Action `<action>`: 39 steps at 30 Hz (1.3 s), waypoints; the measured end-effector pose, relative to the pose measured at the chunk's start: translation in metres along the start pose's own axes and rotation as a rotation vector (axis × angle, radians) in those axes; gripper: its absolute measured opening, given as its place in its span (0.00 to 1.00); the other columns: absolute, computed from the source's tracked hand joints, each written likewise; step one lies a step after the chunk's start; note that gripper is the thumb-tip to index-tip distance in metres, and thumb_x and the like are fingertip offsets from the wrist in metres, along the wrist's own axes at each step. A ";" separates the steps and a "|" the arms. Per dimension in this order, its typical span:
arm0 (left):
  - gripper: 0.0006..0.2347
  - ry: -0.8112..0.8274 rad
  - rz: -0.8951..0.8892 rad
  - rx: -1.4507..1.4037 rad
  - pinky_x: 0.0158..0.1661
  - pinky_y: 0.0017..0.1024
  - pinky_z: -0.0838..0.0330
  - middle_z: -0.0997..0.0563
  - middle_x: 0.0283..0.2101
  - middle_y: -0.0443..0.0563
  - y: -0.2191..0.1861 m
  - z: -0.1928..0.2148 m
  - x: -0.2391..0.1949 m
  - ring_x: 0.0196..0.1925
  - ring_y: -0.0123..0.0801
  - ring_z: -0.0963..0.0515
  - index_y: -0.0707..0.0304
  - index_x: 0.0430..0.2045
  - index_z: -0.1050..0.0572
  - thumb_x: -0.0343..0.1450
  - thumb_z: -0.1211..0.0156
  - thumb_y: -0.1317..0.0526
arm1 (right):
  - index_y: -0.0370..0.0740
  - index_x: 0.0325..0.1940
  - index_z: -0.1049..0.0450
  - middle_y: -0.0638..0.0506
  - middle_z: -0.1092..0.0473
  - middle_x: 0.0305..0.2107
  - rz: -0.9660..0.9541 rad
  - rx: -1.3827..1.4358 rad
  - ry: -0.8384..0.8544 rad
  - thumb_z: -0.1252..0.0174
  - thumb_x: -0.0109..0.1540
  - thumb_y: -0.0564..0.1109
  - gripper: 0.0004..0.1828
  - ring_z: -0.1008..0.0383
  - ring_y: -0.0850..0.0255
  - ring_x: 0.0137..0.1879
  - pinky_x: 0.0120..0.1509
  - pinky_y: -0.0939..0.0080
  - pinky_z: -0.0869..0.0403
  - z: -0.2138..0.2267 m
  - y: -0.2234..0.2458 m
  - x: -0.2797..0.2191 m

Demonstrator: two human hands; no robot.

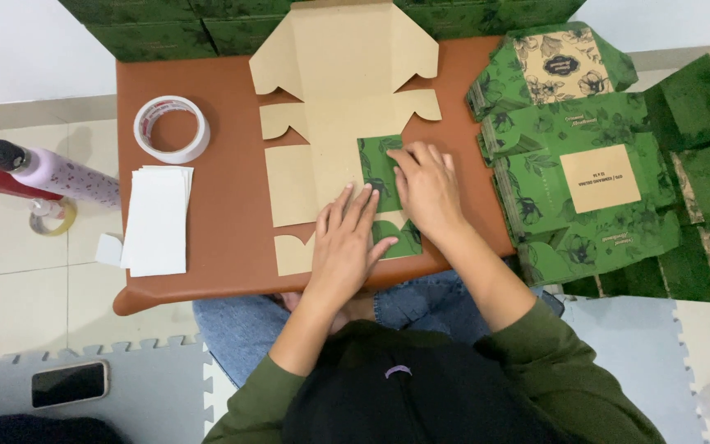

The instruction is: Assembling a small decorative cardboard box by folding flaps and inserting a paper slip.

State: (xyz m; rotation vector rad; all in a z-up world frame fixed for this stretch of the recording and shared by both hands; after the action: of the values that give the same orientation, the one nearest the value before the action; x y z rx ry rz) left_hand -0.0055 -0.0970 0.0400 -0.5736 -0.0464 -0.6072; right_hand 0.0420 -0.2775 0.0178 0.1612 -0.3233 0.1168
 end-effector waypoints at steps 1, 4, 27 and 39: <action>0.31 -0.007 0.000 0.004 0.67 0.48 0.55 0.33 0.67 0.57 0.000 0.001 0.000 0.73 0.50 0.44 0.65 0.65 0.36 0.71 0.41 0.45 | 0.54 0.59 0.25 0.58 0.31 0.46 0.006 0.000 -0.006 0.47 0.65 0.47 0.17 0.32 0.60 0.57 0.56 0.55 0.37 0.002 0.005 0.002; 0.31 -0.005 -0.003 -0.018 0.67 0.48 0.56 0.33 0.68 0.58 0.002 -0.001 0.000 0.74 0.50 0.45 0.65 0.65 0.36 0.71 0.42 0.45 | 0.47 0.67 0.32 0.43 0.36 0.59 -0.106 -0.039 -0.018 0.49 0.69 0.51 0.22 0.38 0.49 0.68 0.62 0.46 0.38 0.006 0.015 0.009; 0.31 -0.062 -0.012 0.019 0.68 0.47 0.53 0.32 0.67 0.57 0.006 -0.007 -0.005 0.72 0.46 0.40 0.64 0.65 0.36 0.70 0.42 0.44 | 0.27 0.75 0.46 0.27 0.50 0.71 0.059 0.228 0.305 0.60 0.73 0.49 0.29 0.54 0.39 0.78 0.78 0.38 0.50 0.012 0.017 0.037; 0.30 -0.413 0.195 0.114 0.67 0.54 0.50 0.31 0.60 0.62 0.017 0.030 -0.064 0.68 0.53 0.36 0.65 0.63 0.36 0.70 0.37 0.48 | 0.34 0.75 0.44 0.37 0.48 0.73 0.101 0.188 0.176 0.55 0.71 0.49 0.30 0.51 0.48 0.78 0.80 0.46 0.53 0.038 0.041 -0.077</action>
State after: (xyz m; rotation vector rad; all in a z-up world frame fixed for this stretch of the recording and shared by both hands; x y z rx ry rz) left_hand -0.0452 -0.0356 0.0438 -0.5771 -0.4071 -0.2877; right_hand -0.0481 -0.2512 0.0342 0.3191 -0.1448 0.2598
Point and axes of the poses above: each hand's wrist, its own x-axis towards the middle knuckle, its own z-axis out of the back of the hand, y = z × x, the point moved 3 cm from there along x, towards the middle knuckle
